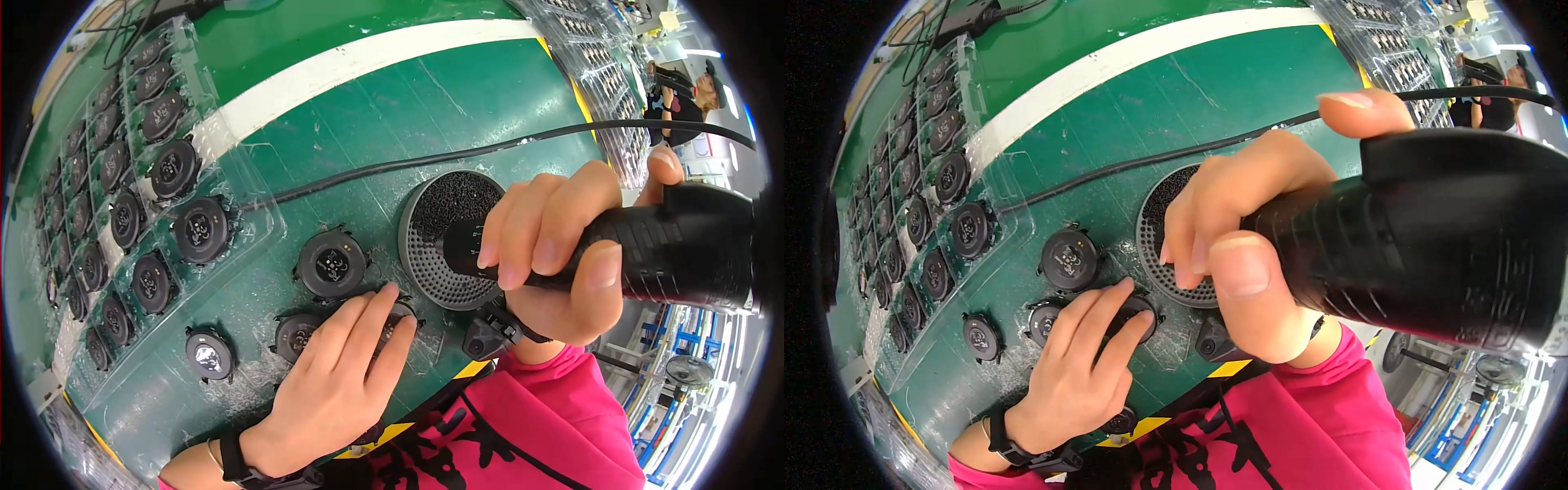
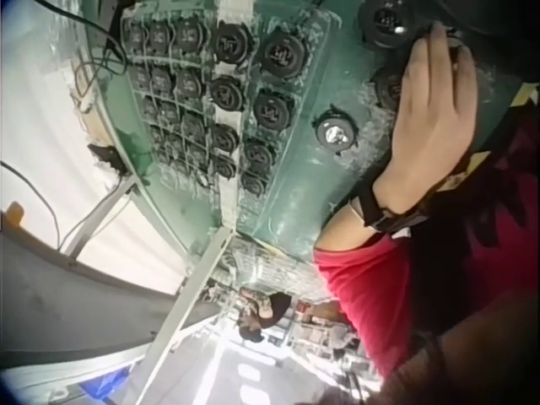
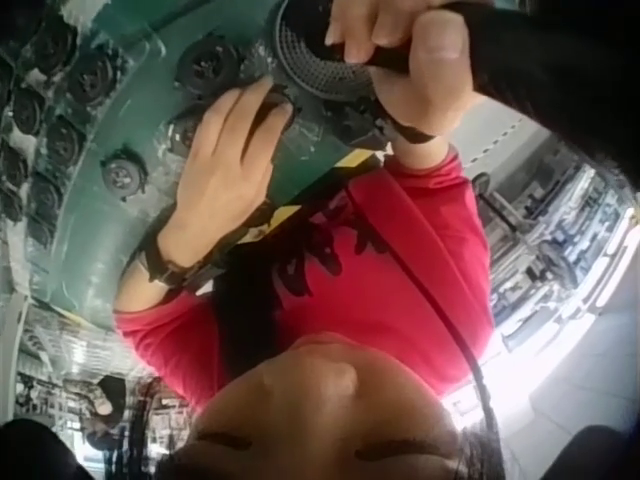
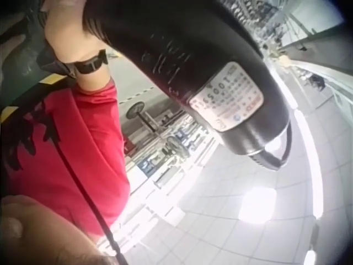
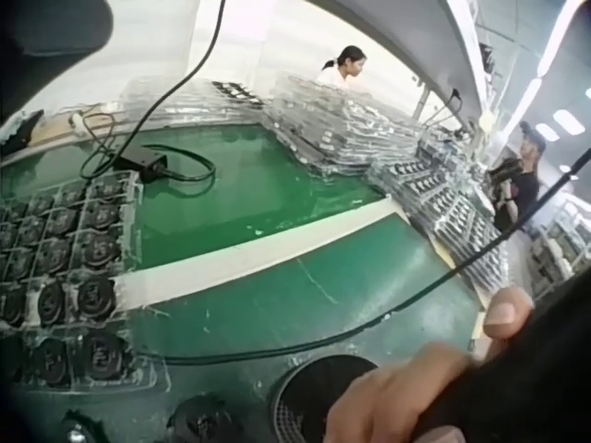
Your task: Fastening screws into electronic components using an electric screwdriver at an assembly station.
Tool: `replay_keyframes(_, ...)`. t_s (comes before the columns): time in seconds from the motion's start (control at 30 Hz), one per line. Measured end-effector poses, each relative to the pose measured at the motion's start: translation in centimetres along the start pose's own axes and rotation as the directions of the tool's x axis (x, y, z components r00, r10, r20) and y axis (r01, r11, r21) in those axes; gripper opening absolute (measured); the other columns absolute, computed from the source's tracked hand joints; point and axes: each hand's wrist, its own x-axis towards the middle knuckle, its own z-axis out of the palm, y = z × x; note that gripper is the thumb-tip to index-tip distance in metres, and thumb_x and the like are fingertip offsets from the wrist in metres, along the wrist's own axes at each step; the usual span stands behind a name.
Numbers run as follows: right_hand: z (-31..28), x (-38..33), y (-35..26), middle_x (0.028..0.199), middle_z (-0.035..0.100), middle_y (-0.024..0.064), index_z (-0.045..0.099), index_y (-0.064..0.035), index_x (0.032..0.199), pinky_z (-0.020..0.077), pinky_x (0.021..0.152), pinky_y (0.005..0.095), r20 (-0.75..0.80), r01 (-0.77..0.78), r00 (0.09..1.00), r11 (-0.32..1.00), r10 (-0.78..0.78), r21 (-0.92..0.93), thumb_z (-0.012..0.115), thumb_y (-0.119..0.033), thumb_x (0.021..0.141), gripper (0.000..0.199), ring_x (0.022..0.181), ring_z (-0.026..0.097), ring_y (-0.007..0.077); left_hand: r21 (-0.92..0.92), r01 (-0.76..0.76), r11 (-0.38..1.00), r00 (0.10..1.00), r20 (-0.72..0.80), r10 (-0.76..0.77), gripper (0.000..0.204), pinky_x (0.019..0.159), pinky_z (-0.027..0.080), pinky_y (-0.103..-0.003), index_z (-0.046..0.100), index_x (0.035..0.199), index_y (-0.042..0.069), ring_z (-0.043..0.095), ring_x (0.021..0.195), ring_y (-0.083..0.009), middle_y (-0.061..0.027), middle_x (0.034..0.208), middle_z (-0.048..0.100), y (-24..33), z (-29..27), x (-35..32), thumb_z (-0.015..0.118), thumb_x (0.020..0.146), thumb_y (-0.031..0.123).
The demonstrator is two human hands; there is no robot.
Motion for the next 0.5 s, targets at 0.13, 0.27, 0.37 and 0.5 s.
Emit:
replay_keyframes(0.13,0.4,0.0,-0.2,0.077,0.05,0.0042,0.022,-0.0133,0.148,0.0504,0.053,0.0338,-0.013,0.002,1.0,0.999,-0.002,-0.043,0.052,-0.024,0.1,0.058,0.052,0.051,0.016,-0.014,0.002,1.0,1.0,-0.023,-0.002,0.04,0.093,0.051,-0.038,0.062,0.117,-0.003,0.056,0.115,-0.0342,-0.0239,0.133,0.053,0.0,0.2,0.0,0.06,0.079,0.01)
replay_keyframes(0.27,0.3,0.0,-0.2,0.078,0.049,0.0042,0.022,-0.0144,0.15,0.0504,0.053,0.0341,-0.008,0.003,1.0,0.998,-0.003,-0.068,0.051,-0.024,0.1,0.059,0.053,0.05,0.0159,-0.018,0.003,1.0,0.999,-0.034,-0.003,0.039,0.093,0.052,-0.038,0.062,0.116,-0.003,0.056,0.115,-0.0343,-0.024,0.132,0.054,0.0,0.3,0.1,0.059,0.079,0.009)
replay_keyframes(0.37,0.5,-0.1,-1.0,0.078,0.05,0.0042,0.022,-0.0154,0.15,0.0503,0.053,0.0343,0.0,-0.035,0.999,0.996,0.035,-0.083,0.051,-0.025,0.1,0.059,0.053,0.05,0.0158,-0.02,0.004,1.0,0.999,-0.037,-0.005,0.039,0.093,0.052,-0.038,0.062,0.116,-0.003,0.056,0.114,-0.0342,-0.0236,0.131,0.054,-0.1,0.4,0.1,0.059,0.079,0.009)
replay_keyframes(0.5,0.8,-0.3,-1.3,0.079,0.05,0.0043,0.022,-0.0163,0.151,0.0502,0.053,0.0345,-0.003,-0.087,0.996,0.989,0.087,-0.12,0.052,-0.025,0.101,0.059,0.053,0.05,0.0157,-0.028,0.012,1.0,0.999,-0.044,-0.013,0.039,0.093,0.052,-0.038,0.063,0.116,-0.003,0.056,0.114,-0.0341,-0.0227,0.13,0.055,0.0,0.4,0.0,0.06,0.078,0.008)
